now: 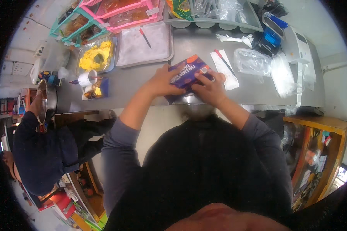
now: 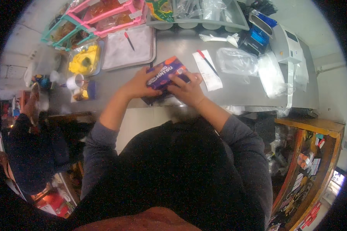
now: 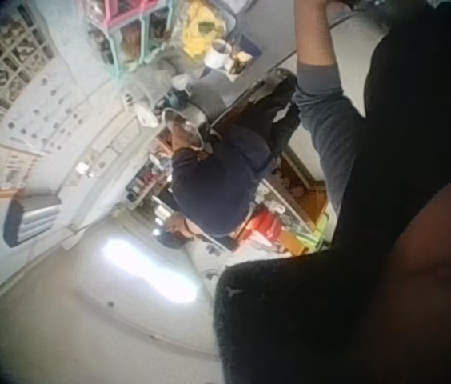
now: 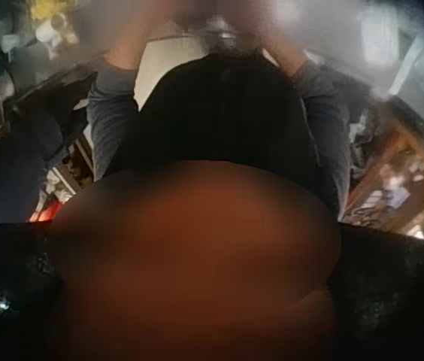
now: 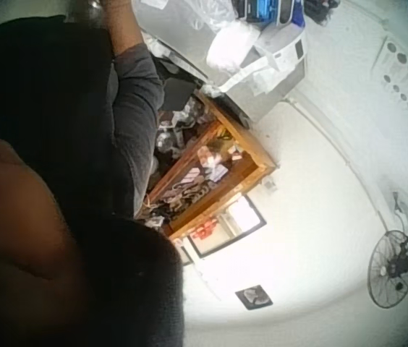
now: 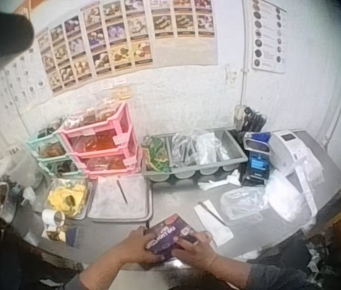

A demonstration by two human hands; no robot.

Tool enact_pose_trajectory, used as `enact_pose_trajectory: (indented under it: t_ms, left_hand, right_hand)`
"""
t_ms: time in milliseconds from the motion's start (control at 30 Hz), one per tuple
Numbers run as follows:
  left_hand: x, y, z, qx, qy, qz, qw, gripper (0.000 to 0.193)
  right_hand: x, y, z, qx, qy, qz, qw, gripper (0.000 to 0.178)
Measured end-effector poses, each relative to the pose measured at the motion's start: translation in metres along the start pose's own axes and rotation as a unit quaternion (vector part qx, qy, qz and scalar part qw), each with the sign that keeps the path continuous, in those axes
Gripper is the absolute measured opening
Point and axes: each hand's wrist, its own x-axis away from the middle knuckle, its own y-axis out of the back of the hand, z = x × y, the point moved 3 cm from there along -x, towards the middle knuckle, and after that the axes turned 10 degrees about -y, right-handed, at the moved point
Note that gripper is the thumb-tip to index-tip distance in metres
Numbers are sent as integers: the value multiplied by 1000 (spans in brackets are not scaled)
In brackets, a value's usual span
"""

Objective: The person packs snack boxes into clear plastic bags at a counter. They open the bags, insert the boxes, and seal them before placing them on a nearby wooden counter.

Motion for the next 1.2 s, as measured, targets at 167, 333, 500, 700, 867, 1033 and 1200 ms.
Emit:
enact_pose_trajectory:
  t_ms: [167, 333, 500, 700, 867, 1033, 1200]
  left_hand:
    - [10, -8, -28, -164, -7, -22, 986, 96]
    - [17, -12, -24, -206, -56, -113, 970, 97]
    - [30, -49, 42, 187, 27, -468, 863, 88]
    - [48, -73, 19, 612, 139, -336, 702, 63]
    - [42, -89, 37, 581, 122, -349, 725, 57]
    - [47, -79, 21, 585, 138, -342, 723, 57]
    - [49, -92, 46, 614, 163, -297, 713, 61]
  right_hand:
    - [20, 14, -6, -154, -100, 75, 980, 20]
    - [68, 32, -57, 62, -361, 72, 928, 32]
    - [54, 18, -85, 2, -391, 187, 901, 35]
    - [-65, 37, -5, -106, -203, 181, 956, 32]
    - [-20, 21, 49, -173, -9, 308, 936, 34]
    - [-18, 51, 34, -214, -71, 207, 952, 36]
    - [14, 14, -8, -354, -485, 26, 799, 38]
